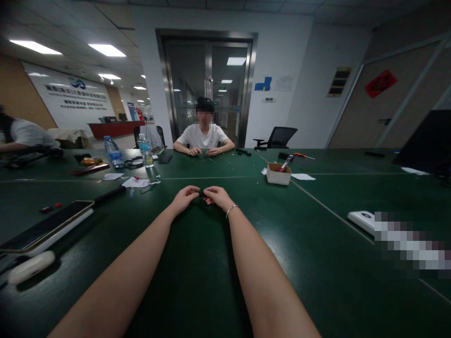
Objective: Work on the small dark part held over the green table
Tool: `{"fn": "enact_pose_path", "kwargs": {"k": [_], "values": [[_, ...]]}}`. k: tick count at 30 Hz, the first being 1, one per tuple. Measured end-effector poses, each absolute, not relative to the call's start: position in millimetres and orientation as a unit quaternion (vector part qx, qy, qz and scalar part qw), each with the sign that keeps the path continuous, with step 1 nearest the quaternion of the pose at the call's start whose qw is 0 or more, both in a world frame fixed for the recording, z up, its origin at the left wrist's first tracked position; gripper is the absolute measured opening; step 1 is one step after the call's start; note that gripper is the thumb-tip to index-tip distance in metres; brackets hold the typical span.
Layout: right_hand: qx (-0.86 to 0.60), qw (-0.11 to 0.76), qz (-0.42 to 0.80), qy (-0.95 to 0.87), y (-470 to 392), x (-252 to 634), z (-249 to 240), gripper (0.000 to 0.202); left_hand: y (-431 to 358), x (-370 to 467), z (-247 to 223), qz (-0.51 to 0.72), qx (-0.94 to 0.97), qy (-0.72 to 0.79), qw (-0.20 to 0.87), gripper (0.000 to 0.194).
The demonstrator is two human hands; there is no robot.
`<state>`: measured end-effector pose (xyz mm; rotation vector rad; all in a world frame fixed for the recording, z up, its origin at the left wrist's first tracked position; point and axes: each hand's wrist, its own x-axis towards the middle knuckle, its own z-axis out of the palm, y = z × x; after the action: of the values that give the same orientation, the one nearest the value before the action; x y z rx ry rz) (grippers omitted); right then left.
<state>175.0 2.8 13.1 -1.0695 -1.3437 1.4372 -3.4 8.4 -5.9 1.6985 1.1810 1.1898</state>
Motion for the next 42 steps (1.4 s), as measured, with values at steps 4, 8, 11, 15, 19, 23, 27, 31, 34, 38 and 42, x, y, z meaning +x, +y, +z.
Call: {"fn": "enact_pose_path", "kwargs": {"k": [4, 8, 11, 15, 19, 23, 27, 31, 34, 38, 42], "values": [[-0.431, 0.43, 0.576, -0.545, 3.9, 174.7, 12.8, 0.007, 4.3, -3.3, -1.7, 0.47, 0.665, 0.455, 0.36, 0.032], [-0.431, 0.425, 0.574, -0.551, 3.6, 173.7, 13.6, 0.009, 0.4, -2.9, 2.6, 0.466, 0.665, 0.455, 0.366, 0.036], [-0.433, 0.428, 0.57, -0.552, 2.9, 173.6, 13.4, 0.008, -0.1, -3.4, 2.8, 0.466, 0.664, 0.453, 0.37, 0.037], [-0.425, 0.431, 0.572, -0.554, 2.8, 175.4, 12.3, 0.004, 0.6, -4.6, 1.3, 0.471, 0.666, 0.449, 0.364, 0.036], [-0.4, 0.441, 0.575, -0.561, 2.2, 178.0, 12.0, 0.019, 0.5, -4.5, 2.4, 0.473, 0.665, 0.45, 0.363, 0.033], [-0.407, 0.439, 0.57, -0.563, 1.6, 177.5, 12.5, 0.021, 1.2, -3.6, 3.0, 0.482, 0.653, 0.455, 0.365, 0.032], [-0.426, 0.428, 0.572, -0.555, 3.2, 175.2, 12.7, 0.008, 3.3, -3.1, 1.3, 0.487, 0.652, 0.454, 0.363, 0.028], [-0.422, 0.428, 0.581, -0.548, 4.7, 174.8, 12.2, 0.008, 4.4, -3.0, -0.2, 0.493, 0.65, 0.448, 0.366, 0.026], [-0.42, 0.431, 0.585, -0.545, 4.5, 175.6, 12.1, 0.006, 4.7, -2.7, -1.1, 0.483, 0.646, 0.454, 0.377, 0.025], [-0.417, 0.431, 0.589, -0.542, 3.6, 176.6, 12.5, 0.006, 5.1, -2.1, -1.7, 0.465, 0.644, 0.453, 0.405, 0.026], [-0.412, 0.431, 0.591, -0.543, 3.9, 177.5, 11.9, 0.007, 4.6, -1.3, -1.7, 0.452, 0.649, 0.47, 0.393, 0.03]]}}
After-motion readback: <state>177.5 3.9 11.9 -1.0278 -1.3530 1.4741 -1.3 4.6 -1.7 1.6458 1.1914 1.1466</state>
